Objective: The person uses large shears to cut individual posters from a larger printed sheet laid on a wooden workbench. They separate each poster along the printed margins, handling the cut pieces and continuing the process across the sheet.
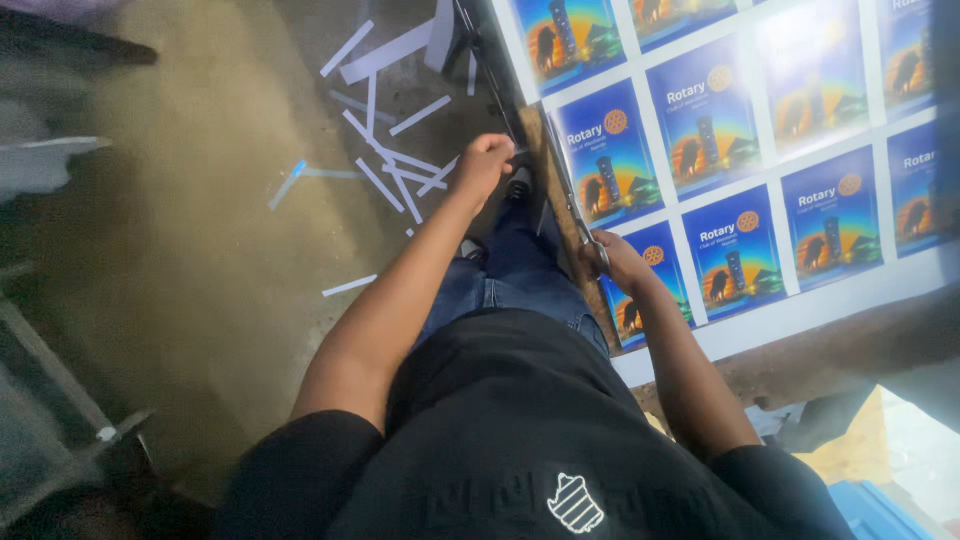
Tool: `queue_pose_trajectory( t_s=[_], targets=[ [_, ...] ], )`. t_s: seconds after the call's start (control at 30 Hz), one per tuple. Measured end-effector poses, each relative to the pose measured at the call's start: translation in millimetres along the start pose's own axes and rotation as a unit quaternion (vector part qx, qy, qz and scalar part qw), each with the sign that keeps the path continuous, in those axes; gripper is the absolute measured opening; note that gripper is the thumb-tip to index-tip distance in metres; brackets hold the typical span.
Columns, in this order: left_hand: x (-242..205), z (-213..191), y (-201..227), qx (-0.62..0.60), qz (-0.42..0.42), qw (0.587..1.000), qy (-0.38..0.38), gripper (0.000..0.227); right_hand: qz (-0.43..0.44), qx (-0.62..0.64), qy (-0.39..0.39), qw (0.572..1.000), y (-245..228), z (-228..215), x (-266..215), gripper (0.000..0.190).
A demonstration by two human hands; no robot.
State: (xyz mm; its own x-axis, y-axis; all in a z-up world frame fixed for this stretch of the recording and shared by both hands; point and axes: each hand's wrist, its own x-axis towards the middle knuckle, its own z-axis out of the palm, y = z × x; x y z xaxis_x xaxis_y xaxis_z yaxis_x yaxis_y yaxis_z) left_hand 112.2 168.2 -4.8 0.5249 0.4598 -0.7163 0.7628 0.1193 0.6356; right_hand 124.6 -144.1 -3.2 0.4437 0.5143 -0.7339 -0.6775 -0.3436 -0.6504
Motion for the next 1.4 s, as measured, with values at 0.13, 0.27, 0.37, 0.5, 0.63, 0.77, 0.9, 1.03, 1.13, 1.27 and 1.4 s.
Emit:
queue_pose_trajectory(
  t_s=[0.13,0.27,0.37,0.5,0.63,0.77,0.9,1.03,1.13,1.27,1.4],
  targets=[
    [56,27,4,0.036,-0.043,0.998,0.028,0.039,0.026,-0.123,-0.034,0.991,-28,-11,26,0.024],
    [77,40,18,-0.048,-0.036,0.997,0.042,0.052,0.03,-0.102,-0.045,0.993,-67,2,25,0.019],
    [83,42,30,-0.008,-0.038,0.998,0.043,0.054,0.017,-0.073,-0.065,0.995,-78,2,30,0.026],
    [97,53,19,-0.028,-0.044,0.998,0.036,0.043,0.022,-0.073,-0.057,0.995,-75,6,41,0.022],
    [103,51,21,0.016,-0.044,0.998,0.043,0.02,0.021,-0.079,-0.045,0.996,-84,10,48,0.024],
    [75,30,50,-0.045,-0.052,0.998,0.0,0.018,0.003,-0.099,-0.04,0.994,-89,15,46,0.032],
    [82,28,43,-0.068,-0.056,0.996,-0.029,0.014,0.039,-0.087,-0.038,0.995,-94,15,48,0.024],
    [83,30,37,-0.116,-0.053,0.991,-0.04,0.015,0.053,-0.082,-0.023,0.995,-88,19,48,0.023],
    [82,29,38,-0.121,-0.049,0.99,-0.045,0.016,0.049,-0.109,-0.024,0.993,-84,17,51,0.026],
    [76,25,45,-0.127,-0.042,0.99,-0.05,0.015,0.045,-0.116,-0.006,0.992,-87,22,50,0.02],
    [77,25,46,-0.096,-0.035,0.994,-0.046,0.016,0.03,-0.099,0.008,0.995,-90,23,49,0.022]
  ],
)
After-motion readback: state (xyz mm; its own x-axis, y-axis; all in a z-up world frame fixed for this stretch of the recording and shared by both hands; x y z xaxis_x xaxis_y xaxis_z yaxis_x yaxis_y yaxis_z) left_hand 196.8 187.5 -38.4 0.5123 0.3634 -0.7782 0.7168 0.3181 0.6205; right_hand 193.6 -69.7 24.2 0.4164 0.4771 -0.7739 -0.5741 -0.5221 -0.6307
